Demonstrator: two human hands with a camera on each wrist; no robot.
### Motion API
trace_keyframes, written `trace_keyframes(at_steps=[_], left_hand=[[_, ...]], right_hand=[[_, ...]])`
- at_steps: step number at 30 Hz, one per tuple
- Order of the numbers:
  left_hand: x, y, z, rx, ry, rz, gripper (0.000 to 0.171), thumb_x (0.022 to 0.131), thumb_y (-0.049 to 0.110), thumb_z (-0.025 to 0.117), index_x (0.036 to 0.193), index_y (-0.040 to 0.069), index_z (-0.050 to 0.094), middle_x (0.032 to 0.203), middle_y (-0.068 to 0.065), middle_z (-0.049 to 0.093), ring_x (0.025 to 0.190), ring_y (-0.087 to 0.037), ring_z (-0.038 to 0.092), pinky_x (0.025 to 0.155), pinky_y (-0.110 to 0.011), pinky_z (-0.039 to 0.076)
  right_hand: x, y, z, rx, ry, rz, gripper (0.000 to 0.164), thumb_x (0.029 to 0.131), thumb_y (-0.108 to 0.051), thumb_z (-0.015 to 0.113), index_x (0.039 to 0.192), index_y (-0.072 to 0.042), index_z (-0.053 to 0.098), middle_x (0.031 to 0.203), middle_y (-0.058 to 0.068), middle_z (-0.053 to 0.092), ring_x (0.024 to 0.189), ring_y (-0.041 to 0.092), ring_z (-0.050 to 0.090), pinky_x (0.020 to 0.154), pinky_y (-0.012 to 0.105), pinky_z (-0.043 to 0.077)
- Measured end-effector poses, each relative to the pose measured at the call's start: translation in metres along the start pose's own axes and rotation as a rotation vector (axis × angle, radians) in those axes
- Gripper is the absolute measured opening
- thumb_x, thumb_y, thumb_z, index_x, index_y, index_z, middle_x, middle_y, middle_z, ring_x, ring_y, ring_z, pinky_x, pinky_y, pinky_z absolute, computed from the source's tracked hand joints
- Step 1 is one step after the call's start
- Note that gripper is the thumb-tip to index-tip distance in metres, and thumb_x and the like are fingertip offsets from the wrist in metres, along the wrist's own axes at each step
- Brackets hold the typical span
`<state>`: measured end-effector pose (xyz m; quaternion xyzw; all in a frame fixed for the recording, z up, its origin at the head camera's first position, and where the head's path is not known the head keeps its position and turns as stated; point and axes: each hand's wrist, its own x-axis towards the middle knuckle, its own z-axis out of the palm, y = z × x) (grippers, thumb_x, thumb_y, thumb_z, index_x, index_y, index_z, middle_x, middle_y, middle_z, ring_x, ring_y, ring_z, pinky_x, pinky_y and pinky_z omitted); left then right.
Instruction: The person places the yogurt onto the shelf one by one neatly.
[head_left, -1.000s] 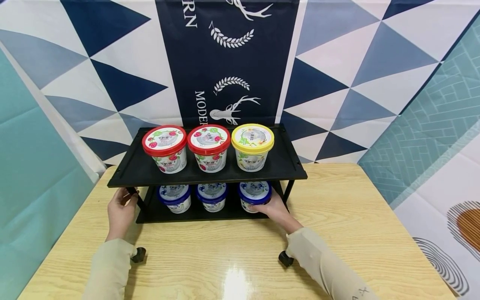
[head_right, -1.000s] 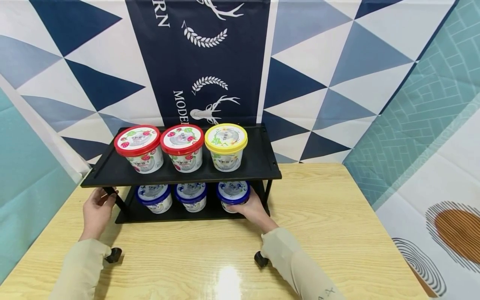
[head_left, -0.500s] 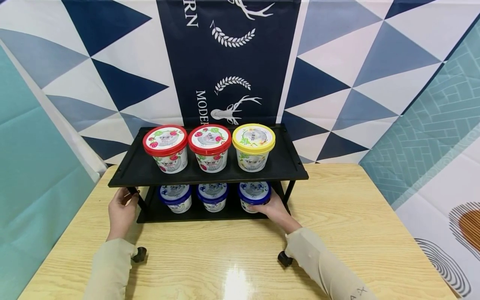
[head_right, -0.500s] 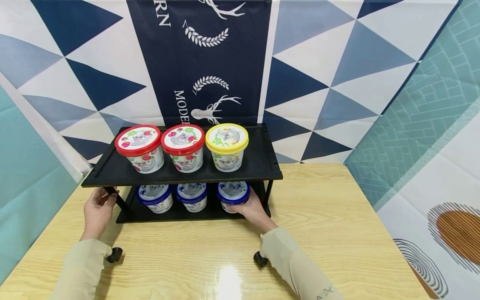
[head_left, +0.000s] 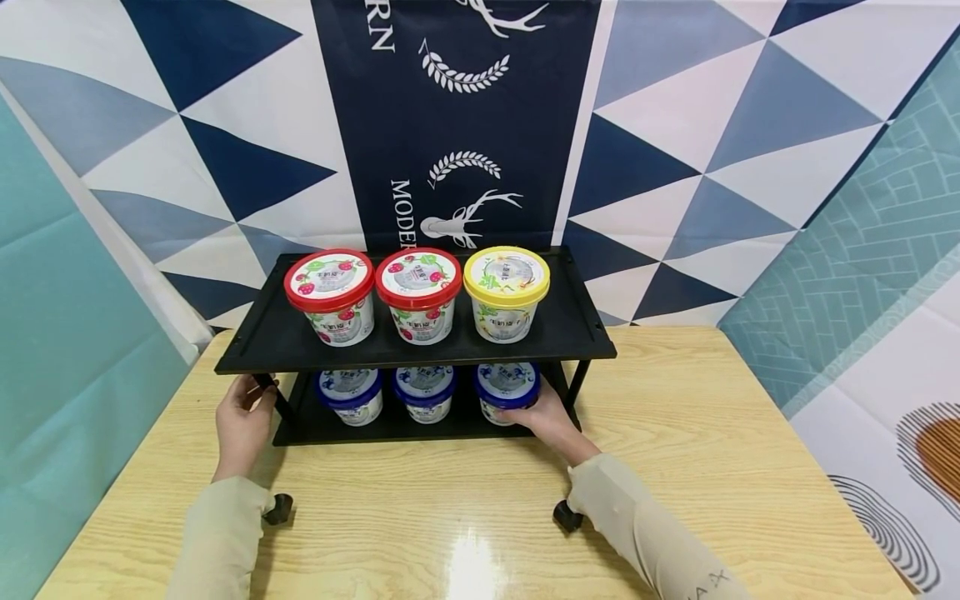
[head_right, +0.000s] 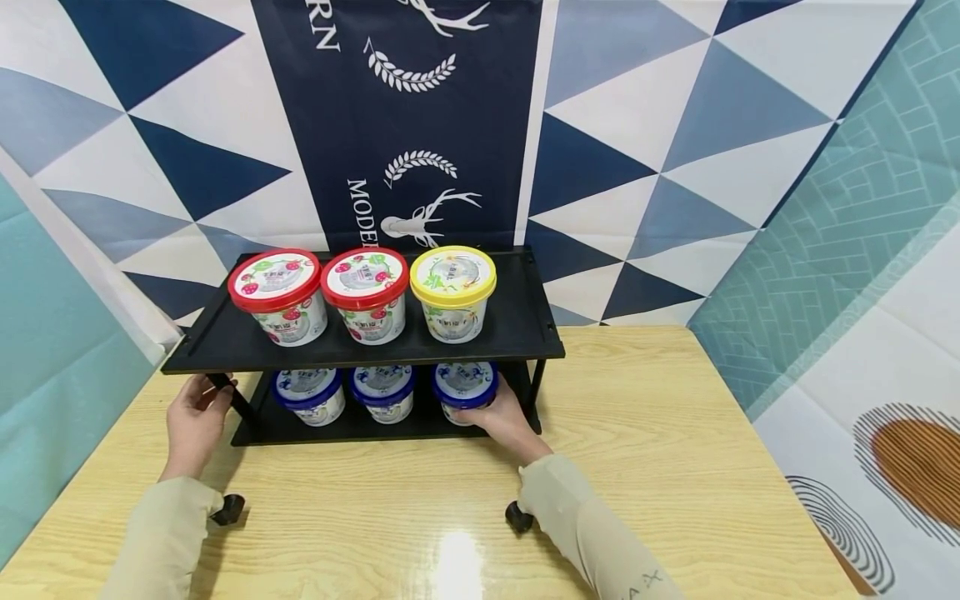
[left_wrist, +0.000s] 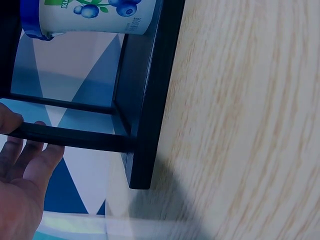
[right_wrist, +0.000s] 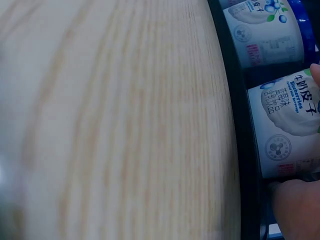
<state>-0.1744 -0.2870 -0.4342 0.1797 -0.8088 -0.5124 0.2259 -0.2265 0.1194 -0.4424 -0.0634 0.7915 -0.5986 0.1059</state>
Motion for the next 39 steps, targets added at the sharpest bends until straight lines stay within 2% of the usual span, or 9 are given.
trace_keyframes(at_steps=[5, 9, 12, 20, 29, 39], left_hand=[[0.000, 0.000, 0.000, -0.007, 0.000, -0.005, 0.033, 0.094, 0.005, 0.049, 0.126, 0.005, 0.053, 0.120, -0.012, 0.057, 0.094, 0.012, 0.048, 0.079, -0.001, 0.043], [0.000, 0.000, 0.000, 0.004, -0.004, -0.015, 0.033, 0.094, 0.006, 0.049, 0.127, 0.006, 0.053, 0.121, -0.011, 0.057, 0.097, 0.009, 0.050, 0.079, -0.001, 0.043], [0.000, 0.000, 0.000, 0.011, -0.003, -0.013, 0.032, 0.094, 0.005, 0.049, 0.126, 0.006, 0.053, 0.120, -0.010, 0.057, 0.097, 0.009, 0.050, 0.080, -0.002, 0.043], [0.000, 0.001, 0.000, -0.004, -0.001, -0.004, 0.032, 0.093, 0.003, 0.049, 0.125, 0.006, 0.053, 0.120, -0.012, 0.057, 0.096, 0.010, 0.049, 0.080, -0.002, 0.044], [0.000, -0.002, 0.000, -0.006, -0.001, -0.007, 0.032, 0.094, 0.005, 0.050, 0.126, 0.005, 0.053, 0.118, -0.010, 0.057, 0.090, 0.014, 0.047, 0.079, -0.003, 0.044], [0.001, -0.002, 0.000, -0.001, 0.001, -0.008, 0.033, 0.094, 0.004, 0.050, 0.127, 0.006, 0.053, 0.120, -0.011, 0.057, 0.094, 0.012, 0.048, 0.080, -0.003, 0.044]], right_hand=[[-0.010, -0.020, 0.001, -0.016, -0.003, 0.017, 0.080, 0.074, -0.007, 0.076, 0.141, -0.005, 0.031, 0.133, 0.019, 0.049, 0.122, 0.032, 0.049, 0.105, 0.046, 0.041], [-0.009, -0.022, 0.002, -0.026, -0.002, 0.026, 0.080, 0.075, -0.008, 0.075, 0.141, -0.006, 0.031, 0.134, 0.018, 0.049, 0.122, 0.031, 0.049, 0.106, 0.045, 0.041], [-0.006, -0.019, 0.003, -0.030, -0.003, 0.021, 0.082, 0.074, -0.009, 0.076, 0.142, -0.005, 0.030, 0.134, 0.019, 0.048, 0.122, 0.032, 0.048, 0.105, 0.046, 0.041], [0.013, 0.010, 0.007, 0.000, 0.010, 0.017, 0.088, 0.071, -0.014, 0.081, 0.143, -0.013, 0.030, 0.135, 0.014, 0.047, 0.125, 0.030, 0.047, 0.107, 0.047, 0.039], [0.018, 0.014, 0.008, 0.004, 0.011, -0.024, 0.092, 0.069, -0.017, 0.083, 0.143, -0.021, 0.030, 0.135, 0.009, 0.048, 0.124, 0.028, 0.048, 0.105, 0.047, 0.041], [0.020, 0.012, 0.009, 0.014, -0.003, 0.018, 0.095, 0.070, -0.017, 0.082, 0.146, -0.017, 0.024, 0.139, 0.012, 0.044, 0.128, 0.030, 0.044, 0.108, 0.046, 0.038]])
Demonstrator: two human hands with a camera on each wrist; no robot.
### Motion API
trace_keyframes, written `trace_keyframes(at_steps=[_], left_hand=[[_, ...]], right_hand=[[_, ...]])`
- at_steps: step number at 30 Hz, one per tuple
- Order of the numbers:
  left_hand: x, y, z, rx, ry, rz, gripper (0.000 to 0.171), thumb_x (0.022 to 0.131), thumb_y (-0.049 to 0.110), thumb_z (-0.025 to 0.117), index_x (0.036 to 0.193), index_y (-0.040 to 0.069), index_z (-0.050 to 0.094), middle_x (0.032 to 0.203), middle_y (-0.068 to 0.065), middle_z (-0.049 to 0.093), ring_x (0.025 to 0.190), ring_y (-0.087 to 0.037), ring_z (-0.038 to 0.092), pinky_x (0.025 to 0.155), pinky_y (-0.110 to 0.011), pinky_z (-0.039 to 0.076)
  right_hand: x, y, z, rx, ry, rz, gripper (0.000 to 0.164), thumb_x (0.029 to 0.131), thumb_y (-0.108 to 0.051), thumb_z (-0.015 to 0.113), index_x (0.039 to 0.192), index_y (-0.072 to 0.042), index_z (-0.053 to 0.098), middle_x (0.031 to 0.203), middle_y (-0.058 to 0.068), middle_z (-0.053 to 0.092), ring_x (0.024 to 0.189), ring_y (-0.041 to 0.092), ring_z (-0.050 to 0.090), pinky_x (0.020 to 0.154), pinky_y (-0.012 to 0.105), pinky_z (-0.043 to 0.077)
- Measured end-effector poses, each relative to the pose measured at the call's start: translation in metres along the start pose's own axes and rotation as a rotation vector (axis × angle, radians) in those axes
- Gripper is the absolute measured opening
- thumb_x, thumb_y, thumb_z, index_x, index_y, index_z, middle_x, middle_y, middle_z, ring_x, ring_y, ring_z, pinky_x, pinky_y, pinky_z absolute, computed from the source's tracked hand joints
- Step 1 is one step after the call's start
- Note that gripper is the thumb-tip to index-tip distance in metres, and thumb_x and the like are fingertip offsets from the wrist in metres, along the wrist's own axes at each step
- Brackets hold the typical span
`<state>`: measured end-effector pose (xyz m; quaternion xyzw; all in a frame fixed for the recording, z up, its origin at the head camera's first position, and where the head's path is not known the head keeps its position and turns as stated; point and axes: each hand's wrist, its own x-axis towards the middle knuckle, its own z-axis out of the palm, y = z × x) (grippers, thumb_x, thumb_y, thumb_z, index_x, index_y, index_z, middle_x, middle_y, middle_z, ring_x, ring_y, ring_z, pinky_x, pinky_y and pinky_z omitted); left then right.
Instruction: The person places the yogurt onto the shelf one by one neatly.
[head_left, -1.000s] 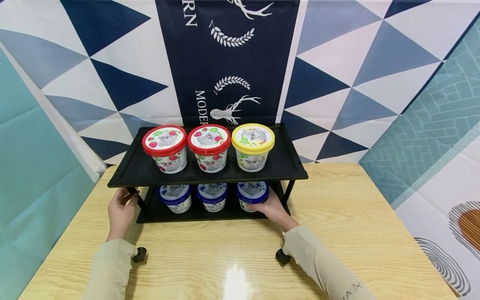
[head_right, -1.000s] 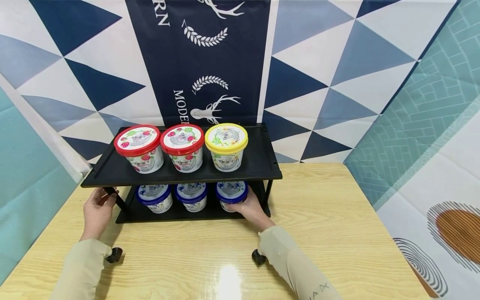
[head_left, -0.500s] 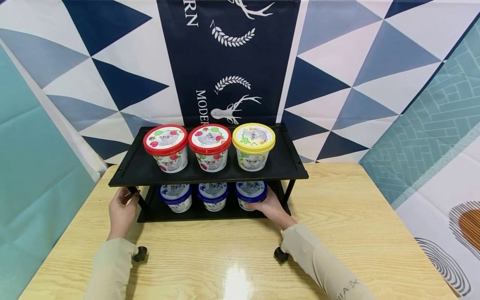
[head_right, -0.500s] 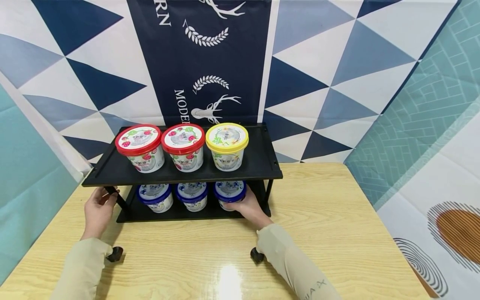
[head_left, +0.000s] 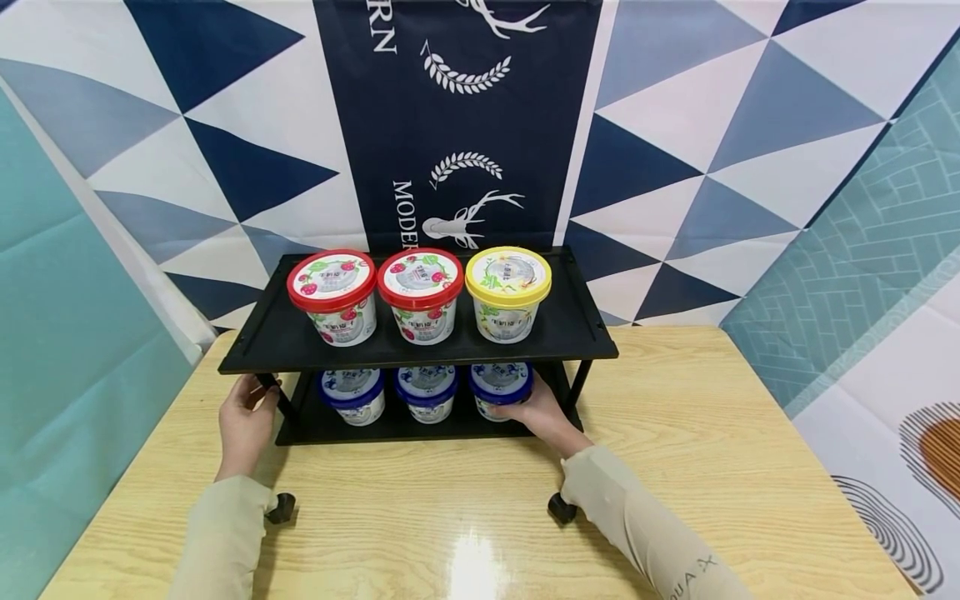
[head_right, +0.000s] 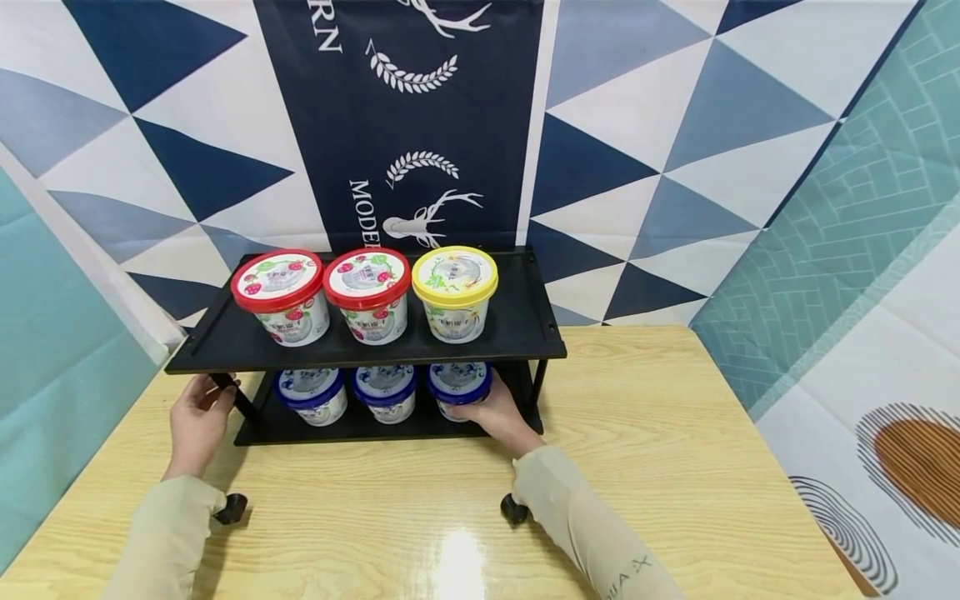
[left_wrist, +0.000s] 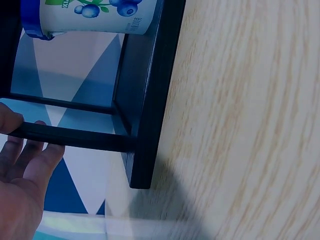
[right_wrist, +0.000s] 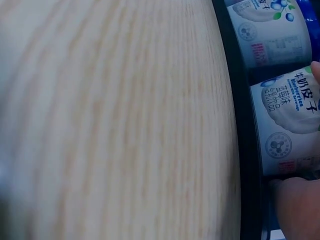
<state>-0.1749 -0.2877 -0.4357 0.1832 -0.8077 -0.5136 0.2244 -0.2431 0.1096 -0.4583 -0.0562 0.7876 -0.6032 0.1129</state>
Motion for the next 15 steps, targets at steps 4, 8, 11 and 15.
trace_keyframes(at_steps=[4, 8, 11, 15], left_hand=[[0.0000, -0.0006, 0.0001, 0.011, 0.000, -0.008, 0.033, 0.094, 0.006, 0.050, 0.127, 0.007, 0.053, 0.118, -0.008, 0.057, 0.096, 0.010, 0.049, 0.080, -0.004, 0.044], [0.0005, -0.0014, -0.0001, 0.014, -0.002, -0.011, 0.032, 0.094, 0.008, 0.050, 0.126, 0.007, 0.054, 0.118, -0.007, 0.057, 0.097, 0.008, 0.050, 0.080, -0.003, 0.044], [0.0006, -0.0016, -0.0004, 0.016, -0.007, -0.012, 0.032, 0.095, 0.008, 0.050, 0.127, 0.008, 0.053, 0.119, -0.007, 0.057, 0.098, 0.009, 0.049, 0.080, -0.002, 0.043], [0.0004, -0.0013, -0.0006, 0.017, -0.015, -0.016, 0.033, 0.095, 0.010, 0.050, 0.128, 0.009, 0.053, 0.121, -0.007, 0.056, 0.098, 0.010, 0.048, 0.079, 0.000, 0.042]], right_hand=[[0.0007, 0.0002, 0.0001, 0.004, 0.000, 0.004, 0.096, 0.070, -0.016, 0.082, 0.146, -0.015, 0.024, 0.140, 0.013, 0.043, 0.129, 0.031, 0.043, 0.109, 0.047, 0.037], [0.0020, 0.0005, 0.0007, -0.004, 0.003, -0.001, 0.095, 0.069, -0.018, 0.083, 0.145, -0.016, 0.026, 0.137, 0.011, 0.046, 0.126, 0.030, 0.046, 0.107, 0.047, 0.040], [0.0028, 0.0007, 0.0011, -0.007, 0.004, -0.001, 0.095, 0.068, -0.019, 0.084, 0.144, -0.017, 0.027, 0.137, 0.010, 0.046, 0.126, 0.030, 0.046, 0.106, 0.047, 0.040], [0.0029, 0.0001, 0.0011, -0.005, -0.002, 0.006, 0.095, 0.067, -0.021, 0.084, 0.144, -0.017, 0.027, 0.137, 0.010, 0.046, 0.127, 0.030, 0.045, 0.107, 0.047, 0.039]])
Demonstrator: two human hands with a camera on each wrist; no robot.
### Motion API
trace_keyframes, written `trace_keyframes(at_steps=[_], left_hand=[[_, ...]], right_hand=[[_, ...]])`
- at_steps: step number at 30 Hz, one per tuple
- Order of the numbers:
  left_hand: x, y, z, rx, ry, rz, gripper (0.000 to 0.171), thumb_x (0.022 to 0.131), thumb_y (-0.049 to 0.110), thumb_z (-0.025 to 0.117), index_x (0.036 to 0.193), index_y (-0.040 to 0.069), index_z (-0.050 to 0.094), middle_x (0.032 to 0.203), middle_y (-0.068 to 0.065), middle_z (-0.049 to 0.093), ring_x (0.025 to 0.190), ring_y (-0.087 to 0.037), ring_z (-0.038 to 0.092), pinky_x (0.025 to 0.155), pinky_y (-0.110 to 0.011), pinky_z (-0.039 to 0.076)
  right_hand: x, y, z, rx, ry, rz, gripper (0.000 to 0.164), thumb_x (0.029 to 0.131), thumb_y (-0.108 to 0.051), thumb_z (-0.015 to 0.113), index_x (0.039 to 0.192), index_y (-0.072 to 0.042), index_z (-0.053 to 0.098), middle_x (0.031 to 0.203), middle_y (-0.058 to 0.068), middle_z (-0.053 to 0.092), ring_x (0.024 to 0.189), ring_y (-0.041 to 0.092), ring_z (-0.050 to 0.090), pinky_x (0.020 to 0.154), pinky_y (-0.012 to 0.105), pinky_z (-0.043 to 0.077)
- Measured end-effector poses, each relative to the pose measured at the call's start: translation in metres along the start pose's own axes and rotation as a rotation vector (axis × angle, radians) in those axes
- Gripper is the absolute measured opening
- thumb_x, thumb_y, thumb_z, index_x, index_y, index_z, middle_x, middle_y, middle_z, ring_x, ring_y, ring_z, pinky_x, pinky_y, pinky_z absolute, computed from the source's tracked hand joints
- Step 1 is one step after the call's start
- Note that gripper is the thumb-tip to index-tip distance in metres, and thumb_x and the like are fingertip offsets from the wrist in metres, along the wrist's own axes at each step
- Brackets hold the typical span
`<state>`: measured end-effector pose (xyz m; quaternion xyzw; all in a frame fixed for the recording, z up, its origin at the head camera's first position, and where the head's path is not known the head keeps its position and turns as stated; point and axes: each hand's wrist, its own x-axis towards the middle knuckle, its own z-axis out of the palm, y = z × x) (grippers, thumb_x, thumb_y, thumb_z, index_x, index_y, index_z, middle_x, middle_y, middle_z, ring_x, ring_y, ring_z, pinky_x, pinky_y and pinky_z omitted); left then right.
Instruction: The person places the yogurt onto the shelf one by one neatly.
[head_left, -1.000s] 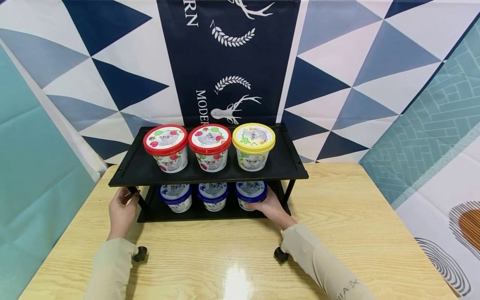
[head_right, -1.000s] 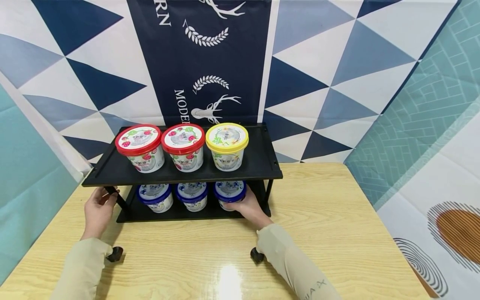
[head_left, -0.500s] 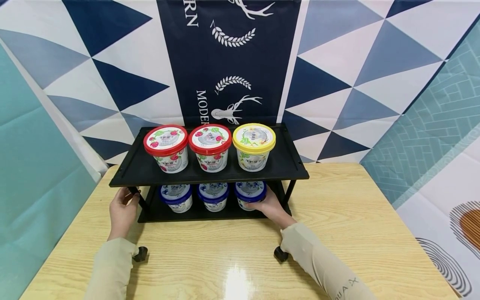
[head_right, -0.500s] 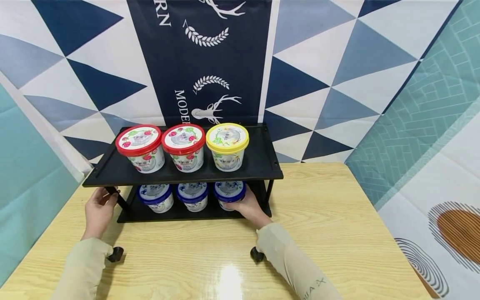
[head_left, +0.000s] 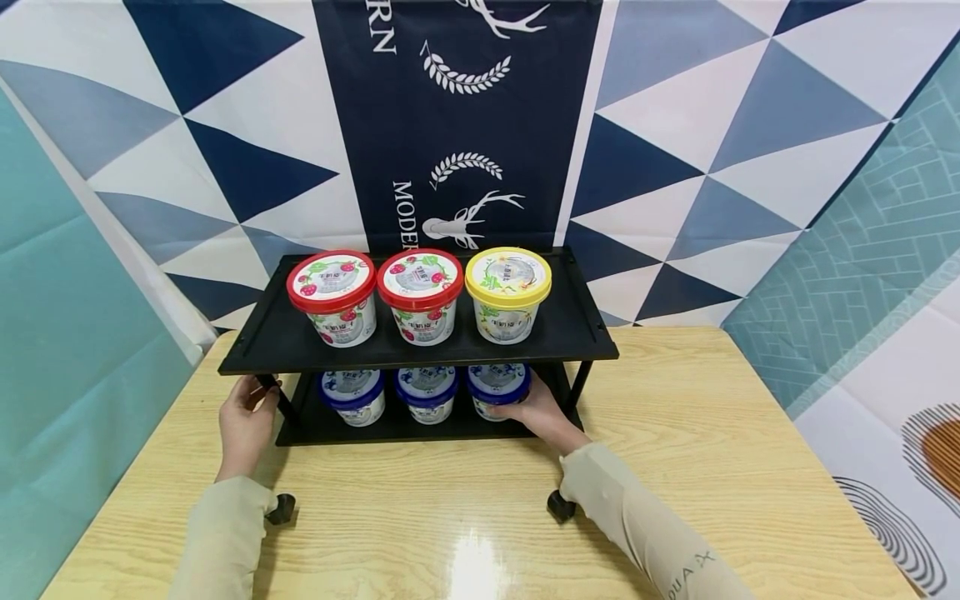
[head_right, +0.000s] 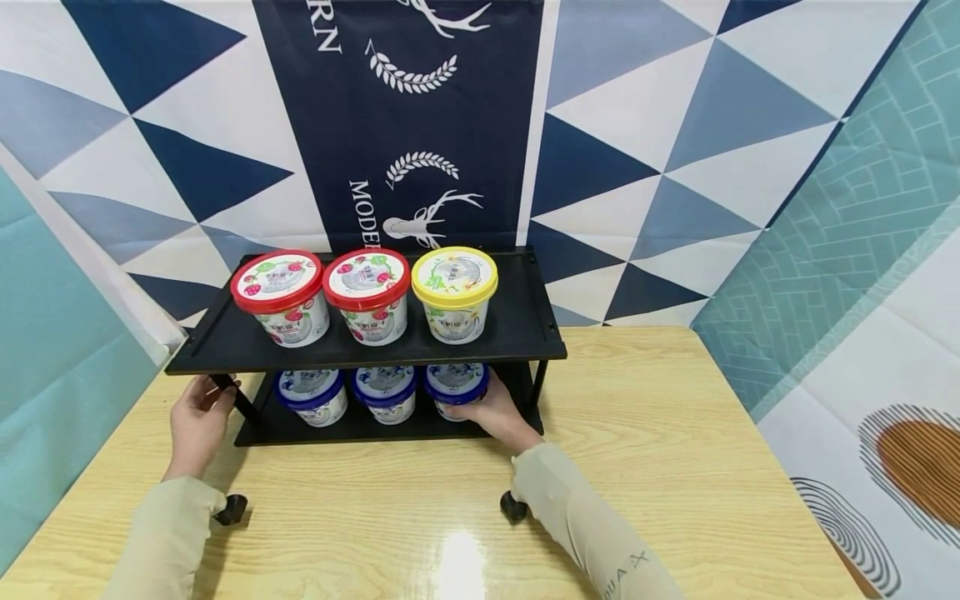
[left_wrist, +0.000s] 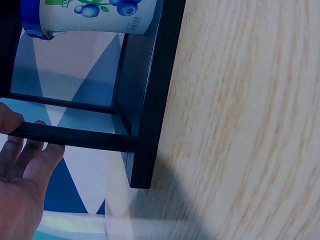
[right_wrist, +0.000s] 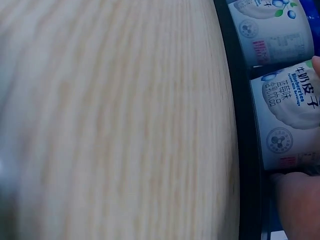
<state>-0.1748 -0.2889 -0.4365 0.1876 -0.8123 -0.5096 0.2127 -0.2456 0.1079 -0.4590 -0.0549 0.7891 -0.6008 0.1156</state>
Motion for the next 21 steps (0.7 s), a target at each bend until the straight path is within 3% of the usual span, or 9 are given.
trace_keyframes(at_steps=[7, 21], left_hand=[[0.000, 0.001, 0.000, 0.008, -0.011, -0.009, 0.035, 0.096, 0.012, 0.048, 0.132, 0.011, 0.051, 0.124, -0.008, 0.055, 0.100, 0.008, 0.047, 0.078, 0.000, 0.042], [-0.001, 0.003, 0.000, 0.014, -0.011, -0.014, 0.034, 0.096, 0.012, 0.048, 0.130, 0.010, 0.051, 0.123, -0.009, 0.056, 0.100, 0.008, 0.047, 0.078, 0.000, 0.042]], right_hand=[[-0.001, -0.007, -0.003, 0.023, -0.048, 0.034, 0.096, 0.071, -0.014, 0.082, 0.147, -0.014, 0.023, 0.140, 0.014, 0.042, 0.130, 0.032, 0.042, 0.109, 0.047, 0.037], [0.006, 0.004, -0.010, 0.027, -0.114, -0.012, 0.090, 0.070, -0.019, 0.083, 0.142, -0.018, 0.030, 0.136, 0.010, 0.047, 0.125, 0.029, 0.047, 0.105, 0.047, 0.042]])
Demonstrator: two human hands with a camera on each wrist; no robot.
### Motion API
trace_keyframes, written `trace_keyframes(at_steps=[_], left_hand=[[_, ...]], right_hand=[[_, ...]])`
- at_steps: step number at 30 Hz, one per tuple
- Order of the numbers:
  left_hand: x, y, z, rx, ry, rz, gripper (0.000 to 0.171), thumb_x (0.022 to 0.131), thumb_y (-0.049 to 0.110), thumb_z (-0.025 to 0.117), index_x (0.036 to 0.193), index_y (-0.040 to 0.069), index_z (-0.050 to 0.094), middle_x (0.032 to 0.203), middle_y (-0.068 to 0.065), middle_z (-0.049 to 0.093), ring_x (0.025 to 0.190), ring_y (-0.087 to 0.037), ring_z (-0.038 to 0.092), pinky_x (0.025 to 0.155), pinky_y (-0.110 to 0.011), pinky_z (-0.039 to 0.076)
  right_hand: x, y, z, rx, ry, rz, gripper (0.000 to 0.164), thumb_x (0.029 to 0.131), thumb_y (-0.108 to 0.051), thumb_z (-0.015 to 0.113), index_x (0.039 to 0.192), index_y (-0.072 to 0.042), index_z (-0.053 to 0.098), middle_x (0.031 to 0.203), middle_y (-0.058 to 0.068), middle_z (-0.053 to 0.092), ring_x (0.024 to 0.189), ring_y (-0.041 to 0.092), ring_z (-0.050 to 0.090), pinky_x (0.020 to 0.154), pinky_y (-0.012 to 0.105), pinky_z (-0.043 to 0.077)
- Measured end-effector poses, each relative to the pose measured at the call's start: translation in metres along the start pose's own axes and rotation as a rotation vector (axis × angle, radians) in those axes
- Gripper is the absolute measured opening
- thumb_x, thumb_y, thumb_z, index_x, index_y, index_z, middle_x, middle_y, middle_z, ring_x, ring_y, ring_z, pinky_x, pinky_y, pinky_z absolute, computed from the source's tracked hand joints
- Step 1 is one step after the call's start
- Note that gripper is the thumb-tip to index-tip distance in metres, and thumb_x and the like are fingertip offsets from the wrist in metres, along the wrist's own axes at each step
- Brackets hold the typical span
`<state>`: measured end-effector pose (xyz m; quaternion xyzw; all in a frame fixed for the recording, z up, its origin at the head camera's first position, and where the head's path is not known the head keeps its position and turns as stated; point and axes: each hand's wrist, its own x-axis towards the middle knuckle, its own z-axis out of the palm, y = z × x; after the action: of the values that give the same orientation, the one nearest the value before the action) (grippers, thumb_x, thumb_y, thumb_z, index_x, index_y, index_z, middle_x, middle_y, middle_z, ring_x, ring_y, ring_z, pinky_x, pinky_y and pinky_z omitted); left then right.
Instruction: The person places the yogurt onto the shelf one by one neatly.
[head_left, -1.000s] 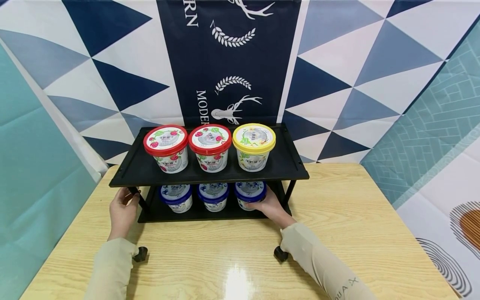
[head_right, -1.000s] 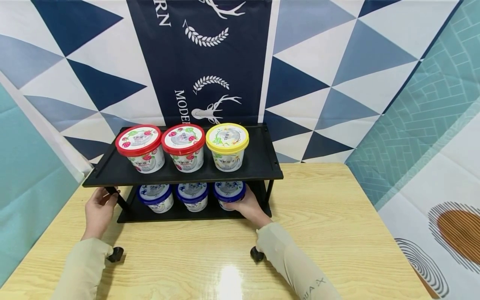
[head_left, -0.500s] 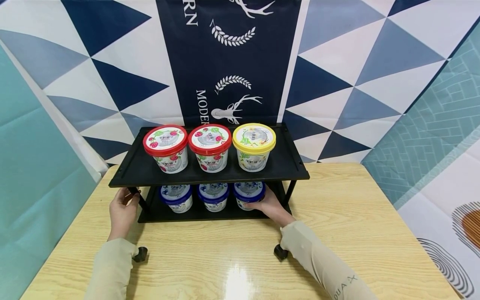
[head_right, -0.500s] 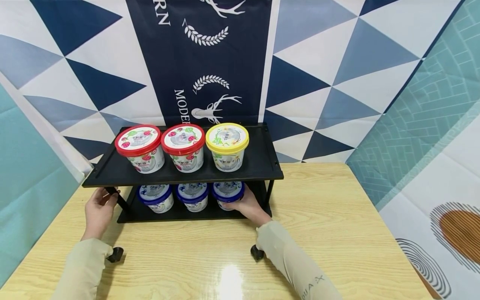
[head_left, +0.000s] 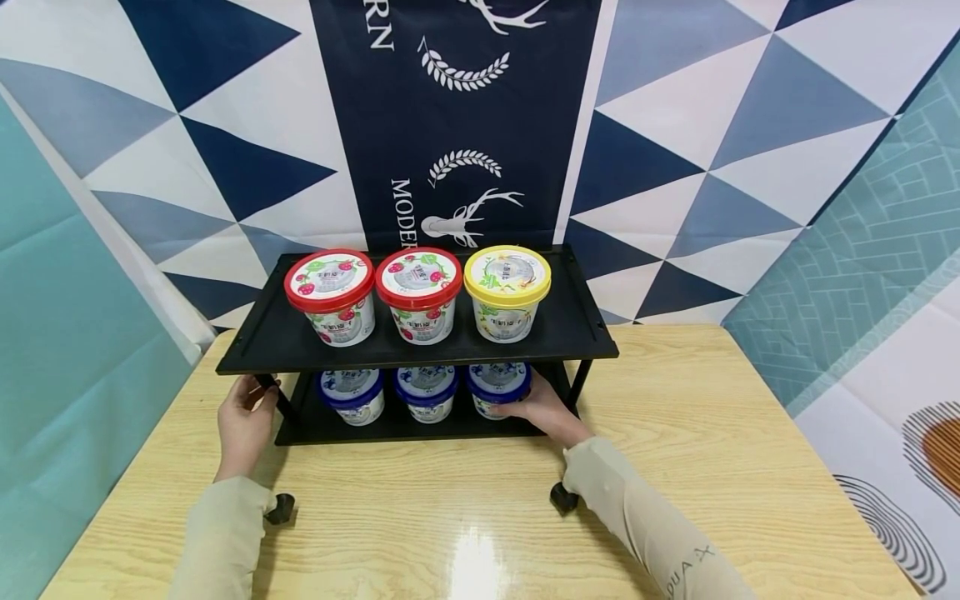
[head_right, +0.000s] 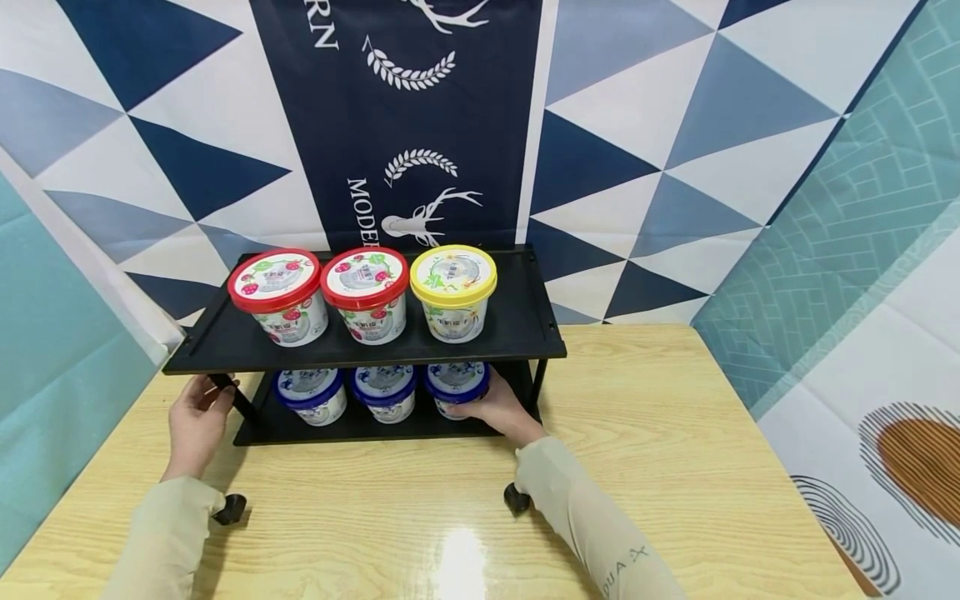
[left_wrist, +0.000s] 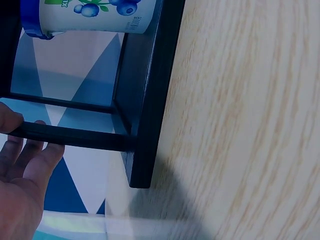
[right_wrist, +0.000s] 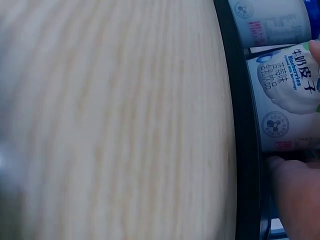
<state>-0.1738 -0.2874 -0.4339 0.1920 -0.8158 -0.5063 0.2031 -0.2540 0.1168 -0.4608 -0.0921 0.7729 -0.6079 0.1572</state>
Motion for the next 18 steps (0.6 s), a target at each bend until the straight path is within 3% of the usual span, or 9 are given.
trace_keyframes(at_steps=[11, 18], left_hand=[[0.0000, 0.0008, -0.0007, -0.009, -0.007, -0.007, 0.034, 0.096, 0.011, 0.048, 0.131, 0.011, 0.051, 0.125, -0.008, 0.055, 0.102, 0.005, 0.048, 0.078, 0.000, 0.042], [-0.0005, 0.0007, -0.0007, -0.006, -0.004, 0.001, 0.034, 0.096, 0.010, 0.048, 0.130, 0.010, 0.051, 0.124, -0.008, 0.056, 0.101, 0.007, 0.047, 0.078, 0.000, 0.042]], right_hand=[[-0.0010, -0.0035, -0.0029, 0.000, -0.036, 0.010, 0.093, 0.073, -0.014, 0.079, 0.147, -0.019, 0.023, 0.139, 0.013, 0.043, 0.126, 0.032, 0.045, 0.100, 0.043, 0.047], [-0.0005, -0.0034, -0.0042, -0.002, -0.050, 0.016, 0.091, 0.074, -0.015, 0.080, 0.146, -0.019, 0.024, 0.139, 0.013, 0.043, 0.127, 0.032, 0.045, 0.103, 0.045, 0.044]])
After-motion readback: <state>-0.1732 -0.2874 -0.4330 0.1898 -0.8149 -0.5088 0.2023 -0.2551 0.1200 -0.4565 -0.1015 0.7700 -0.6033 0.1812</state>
